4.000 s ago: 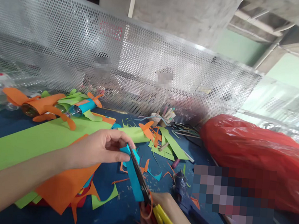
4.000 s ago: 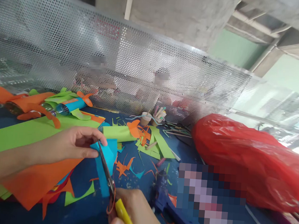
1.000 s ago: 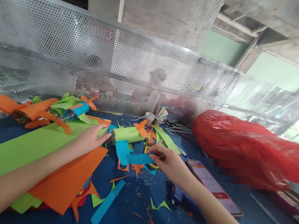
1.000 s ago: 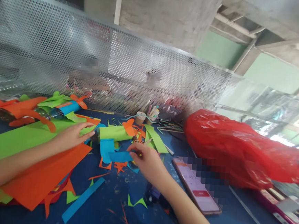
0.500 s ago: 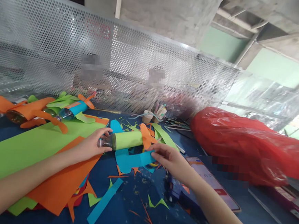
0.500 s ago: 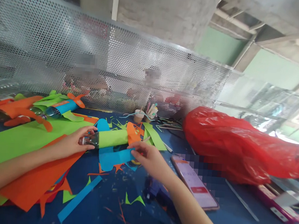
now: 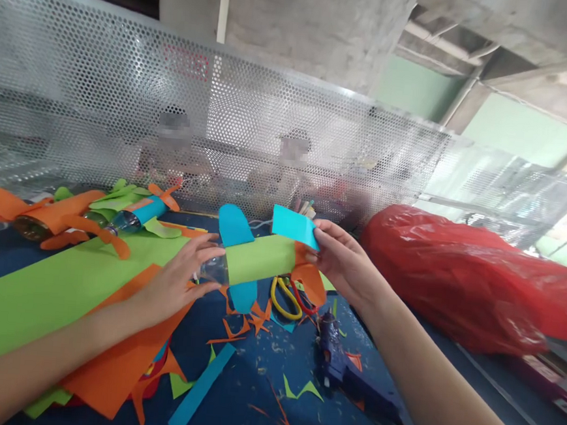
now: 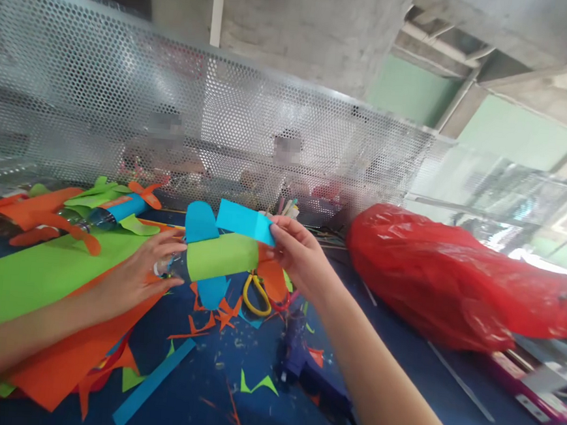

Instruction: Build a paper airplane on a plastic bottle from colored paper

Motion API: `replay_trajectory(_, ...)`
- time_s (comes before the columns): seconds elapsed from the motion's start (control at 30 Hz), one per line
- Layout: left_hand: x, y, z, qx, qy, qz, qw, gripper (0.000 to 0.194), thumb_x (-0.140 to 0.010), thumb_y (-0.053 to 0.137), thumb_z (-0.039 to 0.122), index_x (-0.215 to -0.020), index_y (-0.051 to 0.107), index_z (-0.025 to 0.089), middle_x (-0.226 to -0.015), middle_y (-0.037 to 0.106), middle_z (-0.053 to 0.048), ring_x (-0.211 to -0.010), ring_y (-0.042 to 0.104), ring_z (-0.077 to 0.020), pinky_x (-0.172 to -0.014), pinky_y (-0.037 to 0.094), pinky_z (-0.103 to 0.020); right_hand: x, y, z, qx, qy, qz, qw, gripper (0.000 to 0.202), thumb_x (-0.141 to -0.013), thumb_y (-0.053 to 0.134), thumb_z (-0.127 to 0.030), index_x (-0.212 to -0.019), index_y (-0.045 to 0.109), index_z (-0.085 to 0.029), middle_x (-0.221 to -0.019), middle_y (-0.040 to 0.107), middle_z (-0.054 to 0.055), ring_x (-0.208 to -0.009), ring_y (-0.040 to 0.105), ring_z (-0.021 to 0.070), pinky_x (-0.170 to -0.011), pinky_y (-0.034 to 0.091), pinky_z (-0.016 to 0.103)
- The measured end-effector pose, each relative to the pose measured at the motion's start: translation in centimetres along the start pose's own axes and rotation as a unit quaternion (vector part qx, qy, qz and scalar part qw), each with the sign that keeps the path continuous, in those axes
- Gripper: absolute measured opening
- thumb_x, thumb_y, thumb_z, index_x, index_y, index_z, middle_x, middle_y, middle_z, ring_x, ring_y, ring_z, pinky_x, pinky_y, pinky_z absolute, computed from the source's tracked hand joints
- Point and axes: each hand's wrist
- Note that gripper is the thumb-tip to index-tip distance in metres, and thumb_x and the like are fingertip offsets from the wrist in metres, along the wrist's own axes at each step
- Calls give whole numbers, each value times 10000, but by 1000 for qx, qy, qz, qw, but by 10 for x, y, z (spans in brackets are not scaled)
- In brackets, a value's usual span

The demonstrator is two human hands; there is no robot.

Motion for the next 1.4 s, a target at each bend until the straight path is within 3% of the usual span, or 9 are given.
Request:
replay_trajectory(0.2, -3, 0, 7, 83, -52, 11, 995, 416, -869, 616, 305, -1256, 465, 308, -1305, 558, -48, -1224, 512, -304, -1035, 392, -508, 14, 0, -24, 40, -38, 2, 998, 189, -699, 816, -308, -818, 700, -218, -605, 522, -60, -515, 464, 48, -455, 395, 122)
replay_trajectory(0.47, -6, 11, 11, 236, -132, 9, 963, 455, -796, 661, 323, -1151, 380, 277, -1121, 580, -42, -952, 667, -227, -817, 543, -387, 22, 2, -33, 45, -78, 10, 996, 168, -707, 816, -306, -823, 721, -231, -589, 499, -65, -479, 425, 34, -432, 351, 124)
replay_trajectory(0.67, -10, -3, 30, 467, -250, -61, 846, 557, -757, 719, 289, -1137, 314, 311, -1033, 627, 0, -978, 662, -223, -941, 448, -412, 24, 5, -34, 27, -73, 3, 997, 174, -695, 814, -308, -811, 711, -228, -619, 472, -67, -476, 407, 32, -420, 328, 139)
replay_trajectory(0.83, -6, -3, 33, 545, -296, -130, 774, 550, -739, 741, 235, -1143, 375, 309, -1131, 617, -8, -1057, 618, -224, -961, 413, -385, 23, 4, -30, 65, -69, 17, 995, 145, -727, 774, -302, -813, 689, -222, -601, 482, -67, -478, 419, 41, -424, 339, 148)
replay_trajectory(1.0, 2, 6, 30, 516, -338, -180, 766, 675, -764, 729, 251, -1310, 343, 345, -1368, 482, -62, -1190, 538, -267, -982, 399, -413, 23, 10, -20, 136, -19, 30, 990, 181, -725, 775, -307, -831, 692, -187, -642, 555, -49, -507, 467, 45, -443, 385, 149)
replay_trajectory(1.13, 8, 10, 23, 506, -296, -213, 781, 887, -740, 769, 266, -1435, 226, 359, -1441, 412, -95, -1323, 412, -292, -1085, 302, -455, 22, 17, -8, 116, 36, -23, 992, 222, -735, 743, -368, -852, 663, -197, -575, 525, -66, -439, 444, 47, -383, 329, 158)
replay_trajectory(1.2, 11, 12, 19, 480, -291, -226, 796, 930, -720, 788, 298, -1455, 220, 343, -1511, 318, -108, -1395, 289, -310, -1108, 269, -474, 20, 20, 2, 208, 43, -39, 976, 201, -781, 679, -369, -876, 661, -193, -538, 516, -64, -416, 448, 63, -364, 308, 173)
replay_trajectory(1.3, 12, 13, 18, 460, -291, -241, 803, 978, -699, 803, 326, -1470, 200, 338, -1566, 216, -110, -1437, 168, -323, -1118, 238, -516, 17, 24, 16, 461, 0, -26, 887, 104, -817, 606, -233, -853, 688, -179, -651, 648, 0, -547, 579, 113, -480, 430, 223)
replay_trajectory(1.4, 12, 13, 20, 459, -268, -249, 809, 1074, -690, 814, 299, -1483, 96, 385, -1547, 271, -106, -1445, 155, -287, -1120, 229, -518, 18, 28, 23, 559, -15, -27, 829, 111, -790, 607, -147, -774, 707, -192, -717, 703, 30, -635, 624, 156, -590, 465, 277)
Point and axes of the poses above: each hand's wrist, its own x-axis away from the middle knuckle, its own y-axis out of the palm, z = x × y
